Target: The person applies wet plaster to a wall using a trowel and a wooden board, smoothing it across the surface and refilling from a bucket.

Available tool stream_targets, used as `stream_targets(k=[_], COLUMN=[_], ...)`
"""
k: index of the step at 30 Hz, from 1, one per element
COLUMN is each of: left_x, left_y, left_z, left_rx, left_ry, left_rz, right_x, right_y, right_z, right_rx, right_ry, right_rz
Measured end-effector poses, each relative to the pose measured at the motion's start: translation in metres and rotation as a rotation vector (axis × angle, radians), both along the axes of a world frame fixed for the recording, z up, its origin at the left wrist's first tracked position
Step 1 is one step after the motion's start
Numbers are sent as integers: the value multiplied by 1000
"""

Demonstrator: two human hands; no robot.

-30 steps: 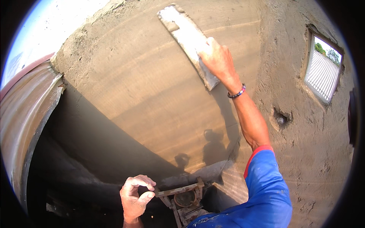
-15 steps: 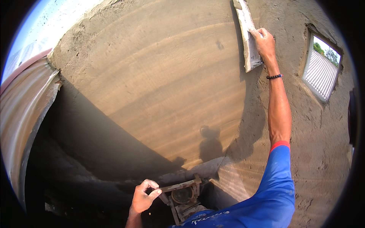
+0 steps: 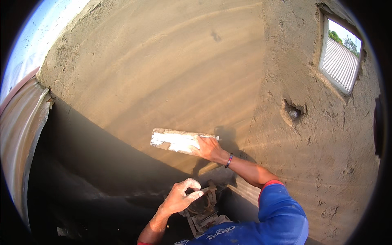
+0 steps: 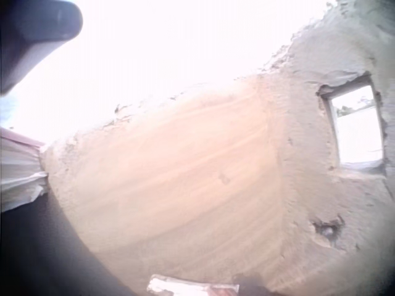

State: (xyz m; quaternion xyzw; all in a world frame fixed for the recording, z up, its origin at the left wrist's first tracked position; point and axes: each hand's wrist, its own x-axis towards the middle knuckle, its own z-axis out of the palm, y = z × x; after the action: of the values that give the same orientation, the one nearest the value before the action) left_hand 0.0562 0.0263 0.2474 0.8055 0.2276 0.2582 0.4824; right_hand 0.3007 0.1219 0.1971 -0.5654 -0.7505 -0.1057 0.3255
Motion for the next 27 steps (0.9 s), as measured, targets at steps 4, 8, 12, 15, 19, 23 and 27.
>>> stream_targets(k=[4,8,12,15,19,23,27], left_x=[-38,-61,-67,-83,-27,-3,-17], left_y=[-22,-22,-24,-19,2,-5,-15], left_z=[-22,-54,-68,-87,-66,-42,-45], left_rx=[-228,-270,-446,-322,-122,-47,-75], left_ry=[110,176,227,228,232,304,319], left_rz=[149,193,283,240,60,-61,8], right_x=[66,170,204,128,46,58,120], right_y=[-29,-36,2,14,12,-5,-28], right_z=[98,171,154,139,50,39,170], right_rx=[362,669,570,462,235,301,569], right_ry=[572,661,670,649,293,408,639], right_rz=[-186,-349,-469,-415,-207,-105,-355])
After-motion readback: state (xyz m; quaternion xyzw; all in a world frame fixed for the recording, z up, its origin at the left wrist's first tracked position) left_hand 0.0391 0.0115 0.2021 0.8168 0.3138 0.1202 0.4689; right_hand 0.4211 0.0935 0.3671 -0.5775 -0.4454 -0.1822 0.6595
